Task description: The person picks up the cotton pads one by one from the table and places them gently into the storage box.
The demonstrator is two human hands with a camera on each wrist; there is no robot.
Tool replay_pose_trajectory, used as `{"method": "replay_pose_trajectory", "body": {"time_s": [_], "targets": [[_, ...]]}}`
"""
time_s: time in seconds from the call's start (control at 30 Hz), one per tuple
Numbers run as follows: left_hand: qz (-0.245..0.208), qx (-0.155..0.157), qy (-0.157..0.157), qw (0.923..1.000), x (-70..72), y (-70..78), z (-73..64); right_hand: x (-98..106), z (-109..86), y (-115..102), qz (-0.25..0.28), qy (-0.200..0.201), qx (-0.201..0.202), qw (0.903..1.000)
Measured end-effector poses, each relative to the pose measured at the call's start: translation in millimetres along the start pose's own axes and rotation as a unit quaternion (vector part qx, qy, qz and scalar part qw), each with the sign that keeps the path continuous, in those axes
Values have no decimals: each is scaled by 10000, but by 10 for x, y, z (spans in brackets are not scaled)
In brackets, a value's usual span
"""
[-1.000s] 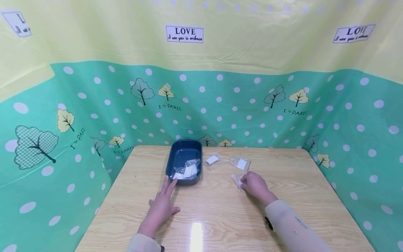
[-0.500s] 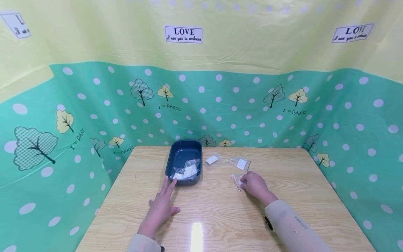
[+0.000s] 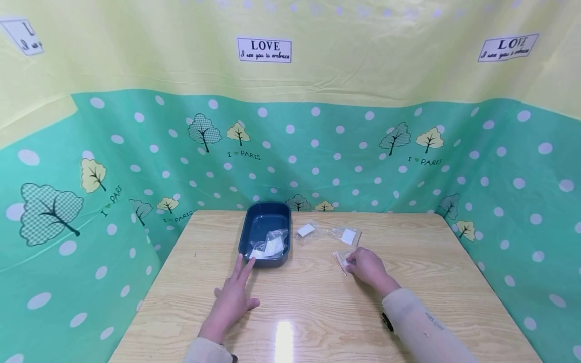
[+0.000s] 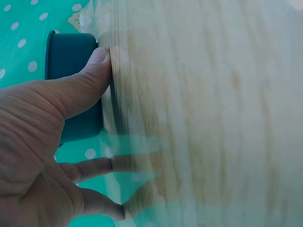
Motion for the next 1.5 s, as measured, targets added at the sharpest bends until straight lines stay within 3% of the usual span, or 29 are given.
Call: {"method": "replay_pose_trajectory", "body": {"time_s": [0.73,0.93,1.13,1.33,1.5], "targets": [[13,-4,56,10000,5,8,-4,14,-10,-30,-129,118,193,9997],[17,5,52,10000,11,14,0,19,30,-181,820,254,305,9958],[29,5,36,10000,3,28,-2,30,122,-464,2109,458,353,9758],[30,9,49,10000,17,30,-7,2,213,-788,2684,504,649,9598],[13,-36,126,9999,24,31,-9,-68,279,-1083,3105,301,760,9470]]}}
Point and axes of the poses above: each hand's wrist, its own z-axis towards the middle knuckle, its own x-axis out of the back of the hand, y = z × x, the point moved 1 cm from there along z, towards the middle knuckle, and after that the axes turned 14 degrees about z, right-handed, at the moved point
